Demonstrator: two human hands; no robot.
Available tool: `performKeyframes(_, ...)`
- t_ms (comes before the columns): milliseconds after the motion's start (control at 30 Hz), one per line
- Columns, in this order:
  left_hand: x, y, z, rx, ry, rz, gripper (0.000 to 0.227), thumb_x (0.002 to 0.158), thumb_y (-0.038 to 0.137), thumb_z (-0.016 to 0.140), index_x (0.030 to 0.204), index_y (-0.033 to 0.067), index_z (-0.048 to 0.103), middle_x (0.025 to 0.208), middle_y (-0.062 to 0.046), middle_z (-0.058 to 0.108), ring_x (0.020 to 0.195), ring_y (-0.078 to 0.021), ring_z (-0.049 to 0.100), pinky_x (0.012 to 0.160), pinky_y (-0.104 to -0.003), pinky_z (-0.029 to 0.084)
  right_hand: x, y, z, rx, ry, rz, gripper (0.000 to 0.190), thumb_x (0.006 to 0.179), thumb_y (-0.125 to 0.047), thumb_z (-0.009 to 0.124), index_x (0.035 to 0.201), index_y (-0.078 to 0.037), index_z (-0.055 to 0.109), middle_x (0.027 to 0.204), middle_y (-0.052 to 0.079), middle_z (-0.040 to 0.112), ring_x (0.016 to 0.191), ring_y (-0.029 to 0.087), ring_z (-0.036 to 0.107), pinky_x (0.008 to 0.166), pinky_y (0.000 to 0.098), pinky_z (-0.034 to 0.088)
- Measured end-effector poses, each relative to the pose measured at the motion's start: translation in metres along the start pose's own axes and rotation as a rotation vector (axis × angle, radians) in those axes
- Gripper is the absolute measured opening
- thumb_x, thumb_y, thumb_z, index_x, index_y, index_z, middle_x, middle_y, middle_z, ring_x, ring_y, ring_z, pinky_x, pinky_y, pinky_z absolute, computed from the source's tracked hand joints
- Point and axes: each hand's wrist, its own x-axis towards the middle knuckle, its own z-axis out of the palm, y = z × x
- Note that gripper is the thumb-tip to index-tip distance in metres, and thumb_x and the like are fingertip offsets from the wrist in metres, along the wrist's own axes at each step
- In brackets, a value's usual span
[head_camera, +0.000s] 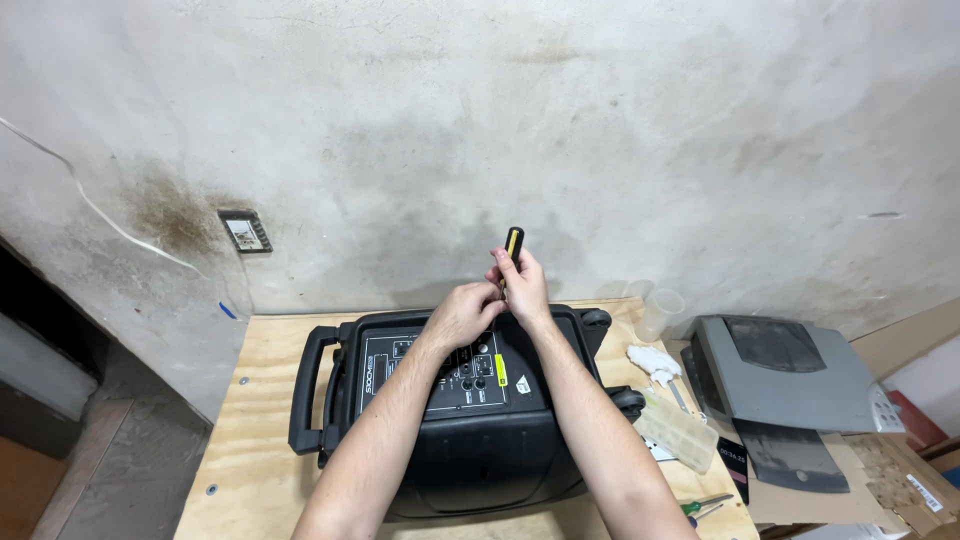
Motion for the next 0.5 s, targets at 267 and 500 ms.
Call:
performKeyframes(267,-0.007,0.002,-0.008,-0.013,-0.071,-0.051,0.016,0.100,0.020,0.071,0.106,0.0075,0.080,0.111,-0.017,0.082,0.120,-0.0399,0.077,0.099,-0.051,0.064,-0.012,0.007,-0.002,-0.080,-0.034,0.055,0.027,0.114,-0.036,0.076,0.122,-0.011,0.079,0.092,0.012,0.083,0.081,0.017,0.080,0.065,0.0352,0.070)
performKeyframes(500,-0.008,-0.008,-0.003,-0.027,-0.086,-0.075,0.019,0.100,0.020,0.072,0.110,0.0078,0.082,0.112,-0.018,0.083,0.120,-0.0409,0.077,0.100,-0.052,0.063,-0.024,-0.012,-0.002,-0.200,-0.050,-0.017,0.023,0.112,-0.035,0.079,0.115,-0.012,0.081,0.091,0.009,0.085,0.085,0.018,0.080,0.074,0.0373,0.067)
